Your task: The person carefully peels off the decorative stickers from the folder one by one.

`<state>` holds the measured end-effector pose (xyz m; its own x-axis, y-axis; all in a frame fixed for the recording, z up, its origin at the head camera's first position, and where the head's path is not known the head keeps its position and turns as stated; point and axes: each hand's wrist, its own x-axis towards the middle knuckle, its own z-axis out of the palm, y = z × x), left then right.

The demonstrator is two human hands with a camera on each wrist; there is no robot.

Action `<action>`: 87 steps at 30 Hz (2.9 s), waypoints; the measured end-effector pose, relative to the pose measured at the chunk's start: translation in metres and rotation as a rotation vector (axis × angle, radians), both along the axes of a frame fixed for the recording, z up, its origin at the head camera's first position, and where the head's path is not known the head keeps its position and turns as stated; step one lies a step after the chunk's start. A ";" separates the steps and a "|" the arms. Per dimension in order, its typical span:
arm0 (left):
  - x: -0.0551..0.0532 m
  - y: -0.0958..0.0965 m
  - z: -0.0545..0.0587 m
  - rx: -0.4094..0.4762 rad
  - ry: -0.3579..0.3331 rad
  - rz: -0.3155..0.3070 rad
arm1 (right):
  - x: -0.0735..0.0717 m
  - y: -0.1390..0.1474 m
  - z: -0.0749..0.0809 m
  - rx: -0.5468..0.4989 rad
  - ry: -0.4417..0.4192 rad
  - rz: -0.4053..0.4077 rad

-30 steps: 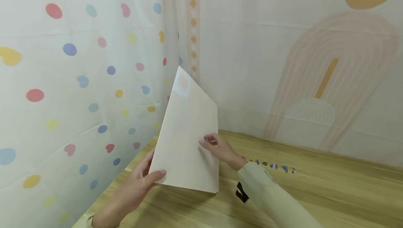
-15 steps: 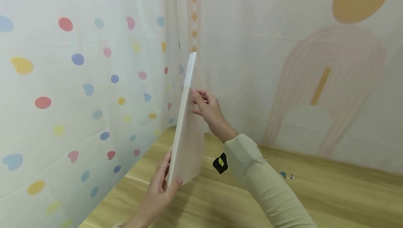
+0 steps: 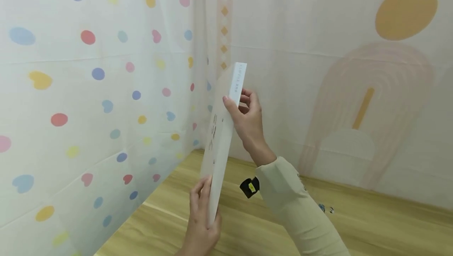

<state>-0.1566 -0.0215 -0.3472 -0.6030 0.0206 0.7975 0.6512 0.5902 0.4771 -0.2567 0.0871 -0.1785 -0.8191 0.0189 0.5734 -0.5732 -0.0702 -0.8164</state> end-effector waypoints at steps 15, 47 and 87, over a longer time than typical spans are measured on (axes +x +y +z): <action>-0.010 0.000 -0.023 -0.276 -0.021 0.091 | -0.003 0.039 -0.049 -0.212 -0.160 -0.299; -0.065 -0.120 -0.036 -0.166 -0.605 0.213 | -0.022 0.042 -0.168 -0.241 -0.662 -0.086; -0.058 -0.126 -0.025 -0.731 -0.841 -0.140 | -0.007 0.059 -0.199 1.029 -0.486 -0.089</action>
<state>-0.2142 -0.1476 -0.3722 -0.8997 0.4264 -0.0936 0.3673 0.8552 0.3655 -0.2640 0.1465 -0.3771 -0.9779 -0.2074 -0.0269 -0.1501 0.7857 -0.6001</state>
